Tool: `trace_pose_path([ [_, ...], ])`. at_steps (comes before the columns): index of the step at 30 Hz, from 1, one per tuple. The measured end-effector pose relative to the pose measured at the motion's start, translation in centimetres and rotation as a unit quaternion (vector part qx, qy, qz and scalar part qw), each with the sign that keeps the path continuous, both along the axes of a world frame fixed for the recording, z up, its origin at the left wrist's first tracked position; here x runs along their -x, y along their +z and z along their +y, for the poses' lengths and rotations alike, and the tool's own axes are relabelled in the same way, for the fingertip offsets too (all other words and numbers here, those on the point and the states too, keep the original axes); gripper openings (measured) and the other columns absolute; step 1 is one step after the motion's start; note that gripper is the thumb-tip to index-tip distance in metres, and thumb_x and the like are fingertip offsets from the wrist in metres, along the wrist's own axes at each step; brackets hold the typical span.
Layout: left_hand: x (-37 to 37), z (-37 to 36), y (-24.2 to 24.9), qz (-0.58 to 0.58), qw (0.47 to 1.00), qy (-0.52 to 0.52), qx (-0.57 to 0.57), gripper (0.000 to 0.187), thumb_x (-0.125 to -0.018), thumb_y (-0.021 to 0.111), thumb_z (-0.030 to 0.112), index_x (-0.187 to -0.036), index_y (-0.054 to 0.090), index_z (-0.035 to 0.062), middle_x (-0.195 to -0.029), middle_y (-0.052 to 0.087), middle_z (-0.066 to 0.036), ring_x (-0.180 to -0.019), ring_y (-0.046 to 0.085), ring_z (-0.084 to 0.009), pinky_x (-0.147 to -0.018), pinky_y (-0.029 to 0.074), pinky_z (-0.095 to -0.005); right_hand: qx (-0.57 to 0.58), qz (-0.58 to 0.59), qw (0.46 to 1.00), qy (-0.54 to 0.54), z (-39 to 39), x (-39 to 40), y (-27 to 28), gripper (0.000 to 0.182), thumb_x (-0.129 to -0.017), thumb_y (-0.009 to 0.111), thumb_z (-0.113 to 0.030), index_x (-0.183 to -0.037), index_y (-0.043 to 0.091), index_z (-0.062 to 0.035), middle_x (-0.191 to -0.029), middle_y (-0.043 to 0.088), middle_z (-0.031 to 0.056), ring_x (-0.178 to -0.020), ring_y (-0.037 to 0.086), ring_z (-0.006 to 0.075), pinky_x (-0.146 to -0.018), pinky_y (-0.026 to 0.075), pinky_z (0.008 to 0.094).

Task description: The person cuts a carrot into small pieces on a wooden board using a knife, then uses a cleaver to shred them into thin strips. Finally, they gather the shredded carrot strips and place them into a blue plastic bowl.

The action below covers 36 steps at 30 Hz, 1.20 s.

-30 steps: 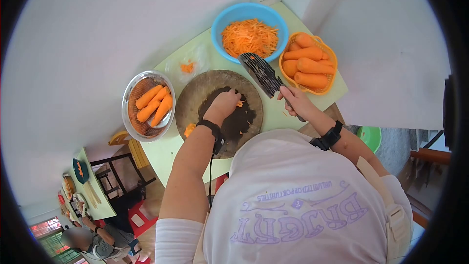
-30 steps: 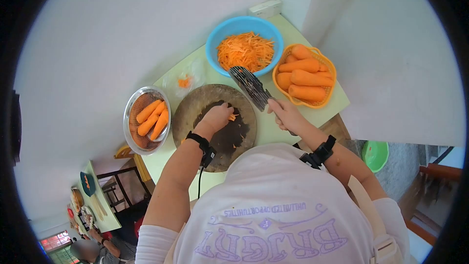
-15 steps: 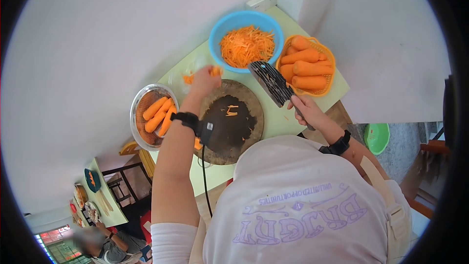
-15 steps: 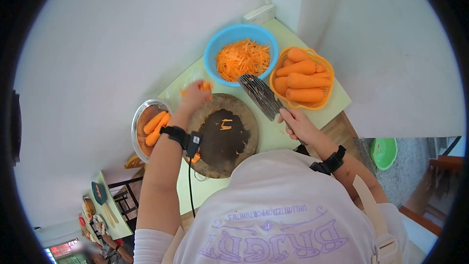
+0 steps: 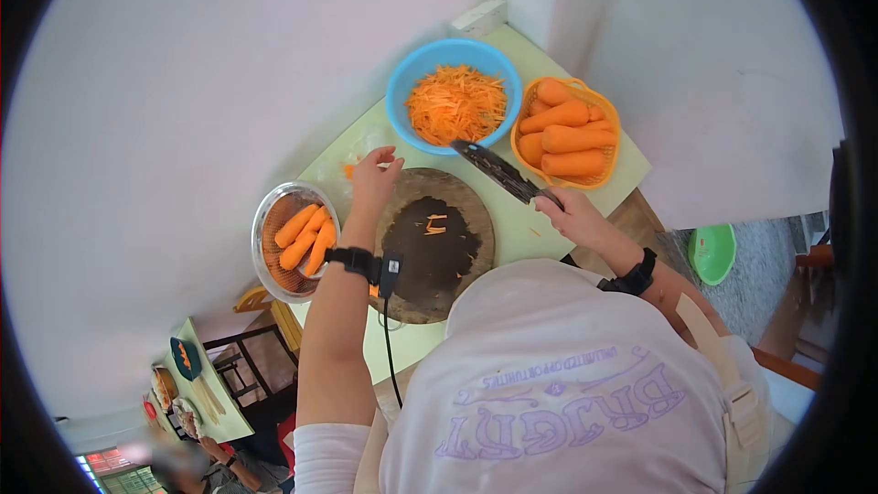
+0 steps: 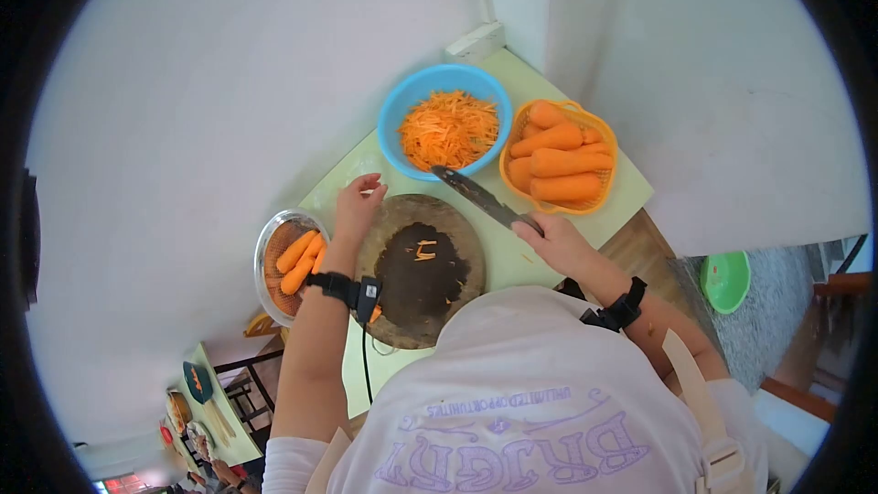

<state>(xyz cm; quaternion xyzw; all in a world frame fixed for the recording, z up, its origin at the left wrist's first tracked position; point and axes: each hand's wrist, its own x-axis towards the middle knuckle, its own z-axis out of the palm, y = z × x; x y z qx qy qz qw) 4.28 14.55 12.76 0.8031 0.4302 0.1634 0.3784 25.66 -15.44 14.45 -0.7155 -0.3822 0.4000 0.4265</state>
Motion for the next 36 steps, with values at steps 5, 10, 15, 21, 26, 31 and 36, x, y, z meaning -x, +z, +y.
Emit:
trace_pose_path([
  [5, 2.2, -3.5, 1.9, -0.118, 0.992, 0.053, -0.003, 0.023, -0.087, 0.068, 0.011, -0.109, 0.067, 0.0030, -0.097, 0.068, -0.009, -0.090, 0.065, -0.0201, -0.077, 0.052, -0.0322, 0.001, -0.262, 0.960, 0.100, 1.8, 0.9, 1.1, 0.029, -0.092, 0.065, -0.036, -0.089, 0.062, -0.0069, -0.066, 0.059, 0.0083, -0.062, 0.060, 0.0262, -0.058, 0.047, 0.0374],
  [10, 3.4, -7.2, 4.0, -0.101, 0.975, -0.103, -0.170, 0.023, -0.088, 0.067, 0.009, -0.110, 0.066, 0.0041, -0.107, 0.068, -0.011, -0.094, 0.065, -0.0259, -0.083, 0.052, -0.0352, -0.110, -0.385, 0.906, 0.138, 4.7, 1.5, 1.5, 0.029, -0.080, 0.075, -0.036, -0.089, 0.064, -0.0113, -0.071, 0.064, 0.0069, -0.065, 0.063, 0.0292, -0.058, 0.048, 0.0408],
  [15, 2.1, -10.5, 6.1, -0.064, 0.948, -0.242, -0.195, 0.032, -0.086, 0.068, 0.016, -0.117, 0.064, 0.0064, -0.120, 0.064, -0.011, -0.116, 0.056, -0.0319, -0.099, 0.044, -0.0430, -0.141, -0.399, 0.892, 0.160, 6.7, 1.5, 1.8, 0.029, -0.075, 0.078, -0.032, -0.089, 0.063, -0.0116, -0.071, 0.062, 0.0073, -0.067, 0.063, 0.0291, -0.058, 0.048, 0.0411],
  [21, -1.4, -11.1, 5.0, 0.027, 0.920, -0.320, -0.226, 0.053, -0.093, 0.060, 0.025, -0.140, 0.047, 0.0053, -0.144, 0.048, -0.011, -0.137, 0.039, -0.0308, -0.112, 0.032, -0.0477, -0.161, -0.432, 0.878, 0.132, 8.5, 0.4, 1.9, 0.030, -0.072, 0.078, -0.031, -0.090, 0.063, -0.0119, -0.072, 0.060, 0.0085, -0.070, 0.062, 0.0302, -0.059, 0.048, 0.0427],
  [26, -5.8, -7.7, 4.5, 0.043, 0.898, -0.344, -0.269, 0.054, -0.096, 0.054, 0.029, -0.143, 0.043, 0.0048, -0.148, 0.044, -0.011, -0.140, 0.036, -0.0296, -0.114, 0.029, -0.0478, -0.159, -0.494, 0.848, 0.102, 10.3, -3.6, 3.6, 0.030, -0.070, 0.079, -0.030, -0.088, 0.063, -0.0121, -0.074, 0.060, 0.0077, -0.072, 0.062, 0.0294, -0.062, 0.048, 0.0425],
  [31, -10.8, -3.4, 3.5, 0.067, 0.918, -0.324, -0.218, 0.050, -0.098, 0.051, 0.031, -0.141, 0.046, 0.0064, -0.149, 0.042, -0.014, -0.138, 0.038, -0.0299, -0.113, 0.029, -0.0494, -0.120, -0.472, 0.859, 0.156, 9.8, -6.1, 3.1, 0.031, -0.069, 0.079, -0.029, -0.091, 0.064, -0.0123, -0.077, 0.059, 0.0076, -0.076, 0.061, 0.0285, -0.066, 0.047, 0.0425],
  [36, -11.7, 2.0, 0.8, -0.011, 0.960, -0.231, -0.159, 0.041, -0.097, 0.052, 0.027, -0.132, 0.054, 0.0050, -0.135, 0.054, -0.019, -0.125, 0.050, -0.0339, -0.104, 0.039, -0.0445, -0.107, -0.436, 0.876, 0.175, 8.0, -5.5, 2.6, 0.032, -0.069, 0.079, -0.029, -0.093, 0.067, -0.0130, -0.075, 0.059, 0.0082, -0.076, 0.061, 0.0291, -0.066, 0.047, 0.0435],
])
